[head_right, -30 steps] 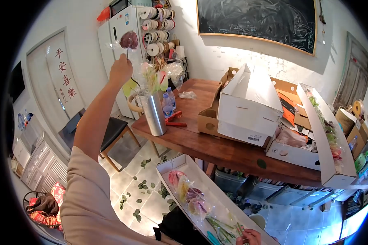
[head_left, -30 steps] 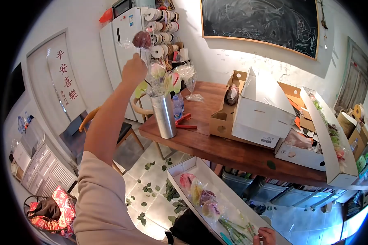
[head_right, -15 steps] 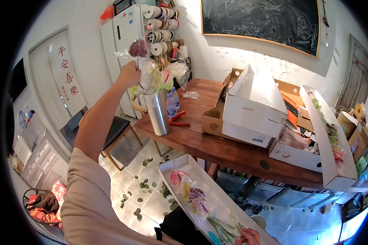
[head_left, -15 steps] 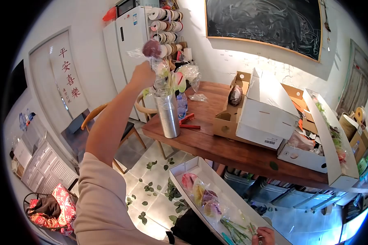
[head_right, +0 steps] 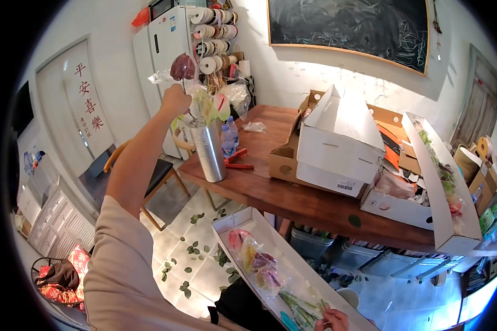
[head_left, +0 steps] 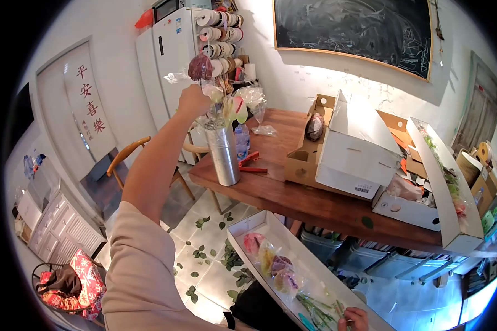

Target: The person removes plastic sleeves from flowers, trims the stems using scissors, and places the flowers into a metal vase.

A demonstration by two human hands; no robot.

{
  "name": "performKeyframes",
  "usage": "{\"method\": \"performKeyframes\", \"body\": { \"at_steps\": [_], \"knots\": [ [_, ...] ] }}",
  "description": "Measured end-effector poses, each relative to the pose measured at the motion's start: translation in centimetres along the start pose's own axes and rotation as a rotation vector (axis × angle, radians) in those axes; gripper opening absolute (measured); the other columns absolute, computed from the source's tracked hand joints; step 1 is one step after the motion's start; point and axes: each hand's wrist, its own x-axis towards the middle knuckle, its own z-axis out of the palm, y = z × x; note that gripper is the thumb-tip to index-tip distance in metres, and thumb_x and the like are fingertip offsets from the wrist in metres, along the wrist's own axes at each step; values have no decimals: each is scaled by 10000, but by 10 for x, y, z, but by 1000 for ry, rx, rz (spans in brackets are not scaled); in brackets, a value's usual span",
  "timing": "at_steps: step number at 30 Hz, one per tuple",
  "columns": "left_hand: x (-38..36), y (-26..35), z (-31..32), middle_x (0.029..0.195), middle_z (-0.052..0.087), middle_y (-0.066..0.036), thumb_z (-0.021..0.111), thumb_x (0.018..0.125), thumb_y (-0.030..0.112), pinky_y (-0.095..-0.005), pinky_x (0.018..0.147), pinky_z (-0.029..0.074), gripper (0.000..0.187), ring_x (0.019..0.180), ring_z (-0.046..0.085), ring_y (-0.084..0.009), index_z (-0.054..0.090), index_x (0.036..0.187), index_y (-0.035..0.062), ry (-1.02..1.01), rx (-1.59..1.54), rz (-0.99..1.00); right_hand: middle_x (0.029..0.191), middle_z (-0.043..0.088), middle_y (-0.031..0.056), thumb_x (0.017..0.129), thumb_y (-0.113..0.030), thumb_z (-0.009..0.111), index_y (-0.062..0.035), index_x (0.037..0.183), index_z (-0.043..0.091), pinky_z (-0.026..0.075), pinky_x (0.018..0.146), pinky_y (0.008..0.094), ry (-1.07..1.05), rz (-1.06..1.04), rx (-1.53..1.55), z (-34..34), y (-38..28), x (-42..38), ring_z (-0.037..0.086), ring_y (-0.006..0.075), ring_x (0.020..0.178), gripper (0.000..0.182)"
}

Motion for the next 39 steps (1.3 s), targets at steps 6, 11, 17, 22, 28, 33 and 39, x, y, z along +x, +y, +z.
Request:
{"method": "performKeyframes", "body": {
  "at_steps": [6,11,17,22,28,33,39],
  "knots": [
    [-5,-4,17,1093,737,-297,677,817,110,-486,912,576,343,1073,726,-422,679,1104,-77,-221,107,-124,1191,683,168,937,-13,693,-4,1148,715,547,805,342,15,-14,25,2,4,1,668,268,987,212],
    [-12,7,20,1121,736,-274,689,834,132,-496,935,569,366,1078,718,-438,671,1143,-62,-134,63,-70,1171,691,172,935,-24,703,-4,1135,723,549,832,360,-9,35,-15,-1,0,1,671,278,999,201],
    [-9,18,4,1109,698,-340,638,875,124,-519,934,562,318,1072,692,-498,634,1125,-74,160,26,-54,1182,690,171,939,-29,705,-4,1136,725,553,841,355,11,-32,-46,-2,5,1,678,277,1015,200],
    [-8,24,-4,1110,684,-368,621,897,127,-537,933,556,316,1073,682,-515,620,1131,-85,227,13,-22,1211,680,169,954,-40,703,1,1142,724,560,806,334,7,45,35,3,11,-2,679,259,1007,194],
    [-6,25,6,1156,691,-342,673,876,155,-513,956,557,375,1108,684,-490,639,1161,-85,60,42,-81,1222,673,171,959,-48,701,3,1157,718,558,800,327,-8,40,33,5,16,-3,677,255,1007,205],
    [6,10,25,1203,701,-311,709,851,180,-483,970,561,406,1142,689,-456,673,1181,-54,-179,141,-99,1223,674,170,959,-59,704,-4,1159,721,551,818,342,-5,4,11,8,14,-4,675,264,1006,208],
    [6,4,31,1172,712,-312,734,837,197,-481,965,563,388,1125,696,-453,701,1131,-54,-107,119,-80,1206,682,169,959,-75,711,-15,1147,725,546,801,334,-5,-3,10,9,11,-4,678,264,989,198]
  ]
}}
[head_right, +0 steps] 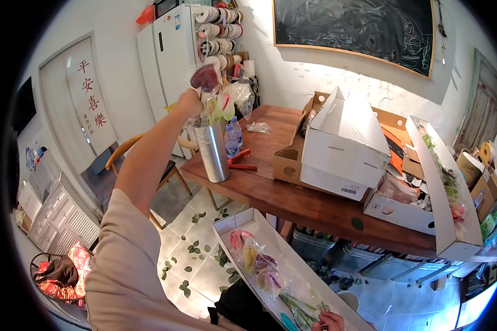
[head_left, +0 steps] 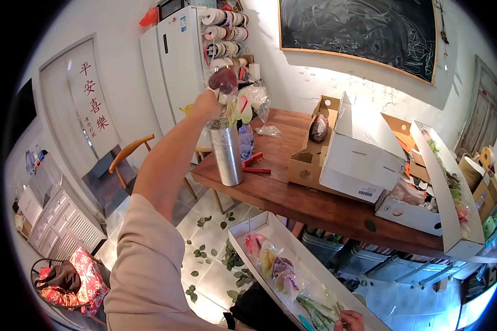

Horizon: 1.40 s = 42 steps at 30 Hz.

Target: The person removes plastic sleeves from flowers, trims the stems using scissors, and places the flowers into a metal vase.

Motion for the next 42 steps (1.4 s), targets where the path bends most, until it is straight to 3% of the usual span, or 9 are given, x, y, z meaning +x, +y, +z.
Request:
{"method": "performKeyframes", "body": {
  "at_steps": [11,17,23,26,32,36,38,40,42],
  "knots": [
    [23,-14,34,1104,739,-288,790,770,209,-448,910,586,372,1066,725,-423,743,1010,-71,-153,80,21,1202,683,161,948,-54,717,-13,1128,725,550,764,328,15,14,17,4,6,-5,676,241,938,185],
    [7,-9,20,914,752,-269,766,788,213,-453,793,600,257,885,757,-400,788,911,-11,107,-140,72,1199,688,158,945,-44,710,-16,1136,725,551,777,333,27,28,14,5,3,-9,679,243,958,193],
    [24,-31,53,911,750,-276,750,768,180,-467,827,598,237,913,754,-416,788,895,-17,97,37,73,1198,692,160,938,-35,706,-26,1141,730,554,785,338,18,53,21,3,-1,-7,685,253,975,204],
    [8,-15,32,1118,729,-303,734,801,159,-466,928,585,312,1073,718,-436,755,1024,-57,-70,59,57,1196,693,159,932,-30,708,-30,1143,733,554,784,338,23,34,26,3,-1,-7,685,255,971,212],
    [11,-12,-22,962,745,-292,744,815,230,-468,878,586,307,993,740,-422,758,950,-45,-79,-73,54,1185,689,158,931,-39,713,-25,1173,726,553,786,336,45,31,-55,-2,9,-12,682,255,950,242],
    [-89,32,-99,717,694,-118,728,887,169,-323,618,548,212,644,679,-173,702,867,-40,226,-242,306,1198,682,155,933,-32,719,-13,1220,709,553,781,340,89,64,40,-1,29,-16,678,262,936,288],
    [-151,41,-110,718,635,-34,736,891,151,-267,603,505,159,646,611,-116,674,889,4,-126,-688,259,1152,697,133,977,-114,690,-28,1166,719,561,756,346,133,23,5,6,20,-7,678,255,916,210],
    [-226,37,-88,798,678,-27,756,921,134,-265,627,521,139,730,668,-92,652,955,48,-348,-912,476,1158,676,132,955,-114,720,-2,1145,711,546,773,321,156,55,169,18,14,-2,667,223,927,220],
    [-303,48,-70,946,709,-54,836,819,43,-280,680,569,277,776,698,-136,699,1061,50,-511,-857,942,1198,645,135,934,-79,753,37,1169,695,541,851,298,99,111,406,25,-2,4,651,193,1012,268]
  ]
}}
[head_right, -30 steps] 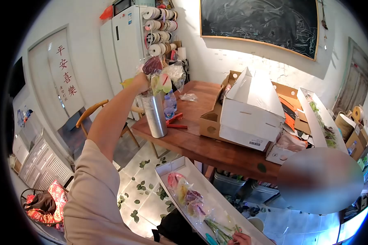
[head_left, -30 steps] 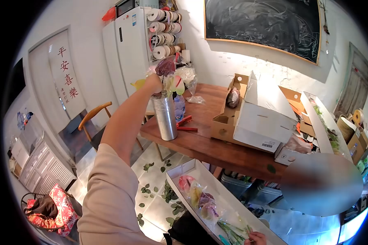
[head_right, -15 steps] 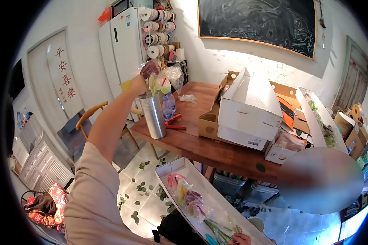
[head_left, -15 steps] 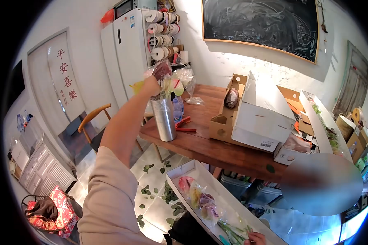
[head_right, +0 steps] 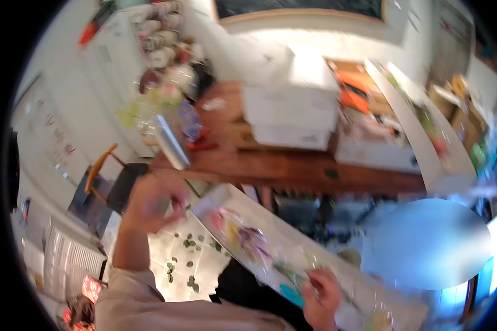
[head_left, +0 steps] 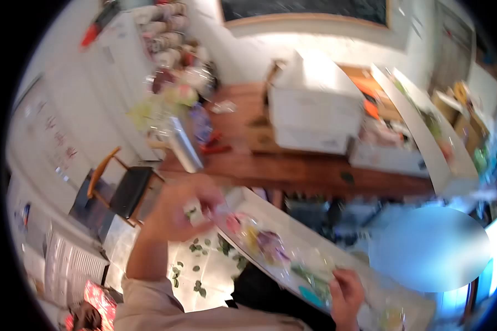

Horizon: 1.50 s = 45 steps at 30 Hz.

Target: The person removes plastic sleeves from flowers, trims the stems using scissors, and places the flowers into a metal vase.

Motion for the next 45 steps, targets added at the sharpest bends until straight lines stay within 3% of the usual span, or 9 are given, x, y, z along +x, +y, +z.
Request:
{"method": "performKeyframes", "body": {
  "at_steps": [6,10,23,27,30,34,37,40,45],
  "knots": [
    [-28,36,181,869,664,-45,821,795,94,-353,575,523,302,666,652,-229,726,1082,85,-186,-219,365,1215,626,111,1037,-84,655,44,1224,692,516,879,276,-287,281,366,25,-37,15,595,149,1022,230],
    [-37,30,200,802,625,-23,815,742,39,-340,501,426,368,585,575,-225,693,1084,96,-214,-128,432,1150,646,99,1055,-75,624,49,1198,699,490,845,278,-379,380,494,16,-26,3,597,143,1022,203],
    [-54,35,223,859,674,-52,884,721,84,-355,534,485,426,640,634,-240,718,1113,83,-203,-351,276,934,641,58,1046,-86,632,21,964,672,472,719,259,-102,264,159,19,-7,-5,578,102,832,141],
    [-55,78,254,1041,727,-40,846,812,274,-502,1070,466,384,1005,681,-243,738,1148,124,-97,-77,474,832,595,23,1088,-199,572,-11,908,649,452,663,252,75,595,269,24,-10,11,525,79,729,272],
    [-60,113,279,1181,730,-20,738,887,446,-559,1242,231,386,1160,635,-227,756,1134,150,-275,-121,527,775,565,16,1074,-292,584,-74,886,593,417,592,275,281,785,940,49,-1,17,513,134,649,288],
    [-67,106,307,1195,739,-9,628,921,522,-537,1239,224,417,1159,638,-201,777,1086,169,-103,41,586,760,554,16,1047,-319,611,-111,907,565,379,534,295,343,883,1406,59,30,19,501,173,598,256],
    [-72,101,314,1269,709,-15,640,899,545,-535,1230,246,472,1203,628,-207,758,1172,178,-100,49,601,750,586,38,1018,-317,658,-74,910,584,428,531,327,399,852,1072,56,22,26,528,184,591,275],
    [-73,111,310,1364,655,-25,622,941,448,-507,1218,283,420,1250,610,-215,721,1268,204,-225,74,643,767,674,118,955,-305,723,-30,931,637,513,575,374,-192,225,-169,33,6,30,659,272,650,290],
    [-57,120,289,1351,651,-51,594,919,215,-441,1142,395,372,1251,607,-251,710,1270,174,-291,186,578,888,738,230,897,-175,693,31,887,695,594,694,436,-731,505,-806,33,-5,24,748,401,867,205]
  ]
}}
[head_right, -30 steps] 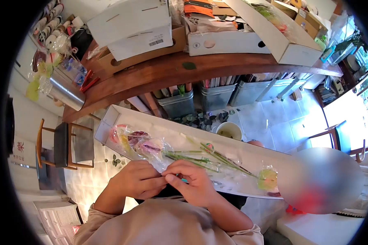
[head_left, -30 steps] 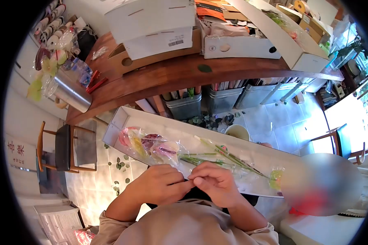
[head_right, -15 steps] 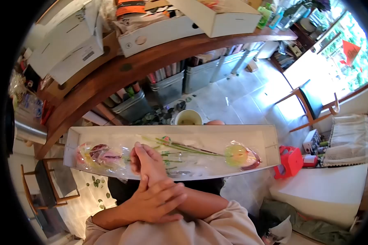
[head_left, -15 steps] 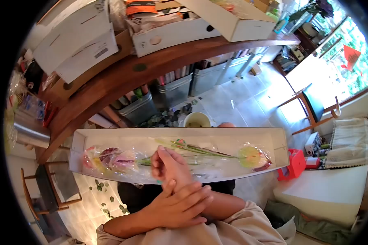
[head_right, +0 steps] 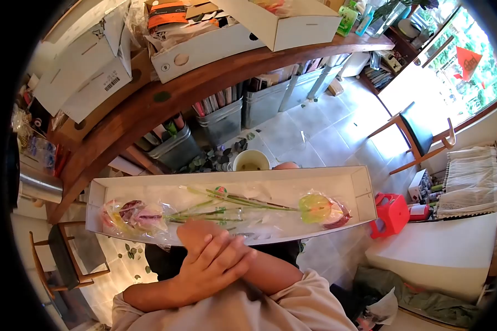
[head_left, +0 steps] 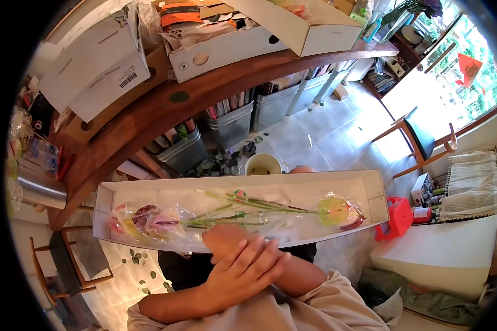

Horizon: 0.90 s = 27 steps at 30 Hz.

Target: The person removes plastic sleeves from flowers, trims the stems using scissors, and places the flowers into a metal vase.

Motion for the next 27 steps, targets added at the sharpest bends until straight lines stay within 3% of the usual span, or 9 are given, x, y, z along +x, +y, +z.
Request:
{"method": "performKeyframes", "body": {
  "at_steps": [5,8,12,14,16,20,23,26,27],
  "knots": [
    [7,-4,-27,1111,704,-93,647,779,190,-399,855,569,389,981,679,-249,725,1144,77,-77,-182,-12,858,717,199,903,-159,661,20,876,709,594,703,464,-33,172,-82,67,-30,5,735,383,842,186],
    [13,-1,-35,1028,693,-83,659,735,177,-376,724,572,394,866,668,-230,724,1103,53,-19,-177,8,867,703,198,904,-152,655,10,886,717,594,715,487,-80,129,-131,66,-37,-4,724,381,870,175],
    [23,-4,-41,1007,686,-86,659,755,187,-363,775,560,378,885,666,-232,716,1098,39,-9,-117,53,878,684,198,905,-144,648,-2,899,727,593,732,517,-49,58,-179,45,-44,-10,709,378,908,163],
    [28,-8,-38,996,681,-91,652,774,194,-350,800,552,374,877,665,-233,710,1108,34,50,-94,89,884,675,198,905,-140,644,-8,905,733,592,740,533,190,-116,-207,32,-43,-6,702,376,927,158],
    [27,-12,-41,989,679,-93,643,796,203,-338,829,546,367,886,667,-236,707,1114,31,-75,-41,190,995,635,168,829,-186,776,-37,1141,674,572,802,461,861,-561,-227,14,-33,-5,652,323,934,361],
    [27,-14,-46,1011,684,-83,630,824,219,-336,856,542,354,931,670,-242,708,1114,33,-276,110,353,1180,637,174,821,-259,830,-39,1332,610,534,884,442,1233,-456,46,-6,-50,-22,640,319,1061,598],
    [26,-18,-40,1035,692,-76,620,840,198,-357,867,545,341,945,674,-243,704,1130,38,-315,31,377,1110,670,127,838,-215,835,-105,1263,684,537,878,414,971,-466,218,23,-31,-6,665,325,995,464],
    [21,-28,-31,1058,702,-81,704,821,191,-374,864,546,355,918,682,-252,700,1146,49,-88,-290,466,1062,685,87,839,-113,832,-99,1139,749,552,840,367,887,-525,354,42,-9,-2,683,274,956,311],
    [19,-32,-38,1060,704,-85,742,807,189,-379,857,545,375,914,682,-256,698,1152,50,-24,-418,369,1053,687,86,840,-74,818,-82,1110,757,554,820,352,818,-511,512,40,-5,-7,685,257,951,277]
  ]
}}
